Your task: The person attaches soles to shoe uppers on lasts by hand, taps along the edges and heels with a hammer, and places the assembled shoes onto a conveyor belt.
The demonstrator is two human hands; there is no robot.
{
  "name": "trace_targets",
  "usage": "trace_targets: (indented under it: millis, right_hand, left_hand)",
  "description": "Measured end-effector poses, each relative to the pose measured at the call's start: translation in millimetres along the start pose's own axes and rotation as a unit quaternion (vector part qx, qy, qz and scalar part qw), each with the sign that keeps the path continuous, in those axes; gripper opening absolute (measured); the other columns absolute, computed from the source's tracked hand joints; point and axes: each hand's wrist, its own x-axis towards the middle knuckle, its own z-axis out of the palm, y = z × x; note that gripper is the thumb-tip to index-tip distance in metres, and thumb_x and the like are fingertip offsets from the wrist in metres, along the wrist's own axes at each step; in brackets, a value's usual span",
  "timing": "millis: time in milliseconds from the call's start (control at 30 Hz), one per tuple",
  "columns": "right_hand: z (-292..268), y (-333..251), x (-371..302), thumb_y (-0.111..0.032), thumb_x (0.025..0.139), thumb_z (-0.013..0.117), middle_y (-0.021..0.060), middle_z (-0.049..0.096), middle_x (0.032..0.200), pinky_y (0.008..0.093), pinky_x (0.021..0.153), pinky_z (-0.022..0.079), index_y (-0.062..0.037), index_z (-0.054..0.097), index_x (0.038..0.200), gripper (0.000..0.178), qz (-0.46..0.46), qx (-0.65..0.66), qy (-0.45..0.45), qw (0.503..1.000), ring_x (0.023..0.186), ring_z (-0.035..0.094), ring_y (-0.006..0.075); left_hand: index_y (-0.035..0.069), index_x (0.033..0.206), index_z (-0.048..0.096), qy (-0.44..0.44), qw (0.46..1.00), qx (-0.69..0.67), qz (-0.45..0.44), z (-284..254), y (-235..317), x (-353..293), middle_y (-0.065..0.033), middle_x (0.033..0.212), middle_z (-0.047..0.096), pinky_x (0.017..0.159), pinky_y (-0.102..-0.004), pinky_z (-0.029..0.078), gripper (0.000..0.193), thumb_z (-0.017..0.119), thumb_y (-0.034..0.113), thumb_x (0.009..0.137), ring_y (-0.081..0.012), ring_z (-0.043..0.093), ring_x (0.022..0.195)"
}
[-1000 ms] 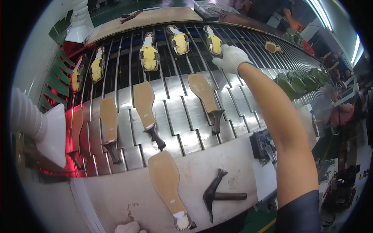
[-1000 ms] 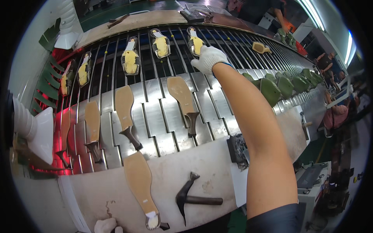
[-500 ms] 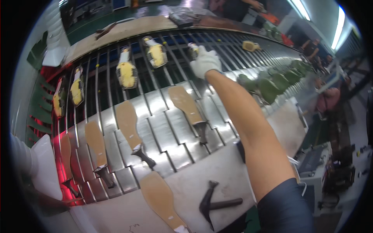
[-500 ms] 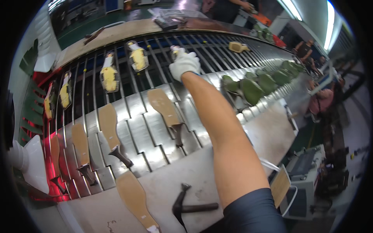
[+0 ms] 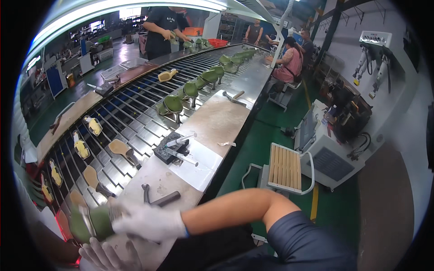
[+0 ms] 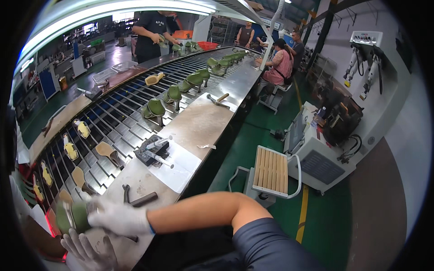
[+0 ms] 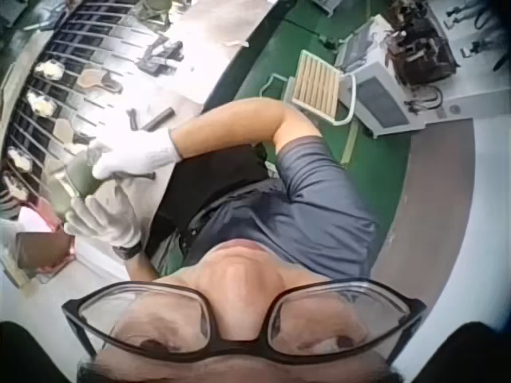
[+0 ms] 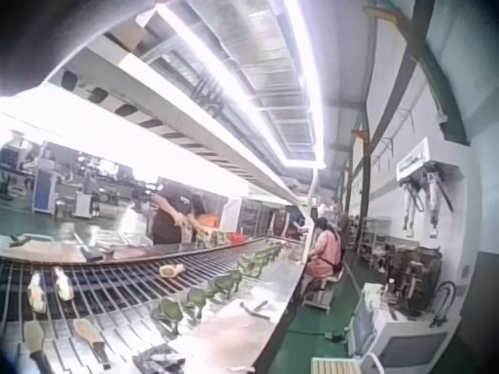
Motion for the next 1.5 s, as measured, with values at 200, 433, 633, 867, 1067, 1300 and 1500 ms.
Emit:
trace_targets:
  millis: [200,433,633,867,1067,1300,1500]
  right_hand:
    - [25,56,-34,-0.04,0.109,0.06,0.0279,0.067,0.131,0.0466,0.109,0.052,0.0004,0.068,0.127,0.045,-0.144,-0.136,-0.006,0.98,0.127,0.065,0.0418]
    - [-30,148,23,-0.027,0.095,0.066,0.0251,0.063,0.129,0.064,0.119,0.036,-0.0095,0.075,0.105,0.022,-0.238,-0.557,0.15,0.781,0.137,0.052,0.0506]
    - [-86,112,9,-0.015,0.089,0.07,0.0212,0.066,0.134,0.0568,0.114,0.046,-0.0085,0.078,0.121,0.033,-0.189,-0.581,0.136,0.78,0.137,0.056,0.0444]
    - [15,91,25,-0.025,0.087,0.071,0.0118,0.066,0.124,0.0477,0.088,0.055,-0.0154,0.072,0.116,0.03,-0.512,-0.564,-0.027,0.647,0.111,0.065,0.0298]
    - [-24,97,26,-0.028,0.086,0.073,0.01,0.067,0.107,0.0467,0.076,0.052,-0.0118,0.076,0.105,0.024,-0.334,-0.632,-0.067,0.696,0.096,0.064,0.0308]
    - [0,153,-12,-0.023,0.089,0.085,0.0224,0.068,0.134,0.0484,0.104,0.054,-0.0027,0.073,0.115,0.035,-0.23,-0.448,0.256,0.825,0.122,0.066,0.042]
    - [7,94,9,-0.032,0.098,0.079,0.0187,0.072,0.114,0.0384,0.088,0.058,-0.0011,0.07,0.114,0.036,-0.115,-0.106,0.193,0.969,0.102,0.073,0.0272]
  left_hand:
    - [0.0,0.157,0.057,-0.16,0.984,0.024,-0.079,-32,-45,-95,-0.0191,0.155,0.063,0.13,-0.0547,0.036,0.078,0.077,0.051,0.101,-0.0425,0.058,0.143]
    - [-0.004,0.154,0.052,0.061,0.723,-0.486,-0.487,-6,-78,-110,-0.0147,0.147,0.064,0.113,-0.0438,0.052,0.061,0.072,0.028,0.107,-0.0282,0.066,0.13]
    - [-0.002,0.15,0.052,0.071,0.669,-0.545,-0.5,22,-83,-83,-0.0156,0.132,0.071,0.105,-0.0464,0.058,0.066,0.074,0.037,0.102,-0.0301,0.072,0.117]
    - [-0.001,0.14,0.062,0.0,0.549,-0.635,-0.543,38,-116,-112,-0.0106,0.123,0.072,0.096,-0.0421,0.06,0.059,0.065,0.049,0.109,-0.0259,0.072,0.108]
    - [-0.003,0.159,0.05,0.078,0.465,-0.66,-0.585,92,-137,-170,-0.0166,0.15,0.064,0.117,-0.0436,0.048,0.074,0.06,0.052,0.111,-0.0288,0.062,0.136]
    - [-0.004,0.161,0.048,0.062,0.473,-0.698,-0.535,84,-139,-170,-0.0172,0.151,0.063,0.119,-0.0438,0.045,0.078,0.062,0.054,0.11,-0.03,0.06,0.138]
    - [-0.005,0.161,0.046,0.056,0.435,-0.724,-0.532,76,-137,-175,-0.0189,0.154,0.06,0.122,-0.0452,0.045,0.082,0.066,0.055,0.108,-0.0313,0.059,0.141]
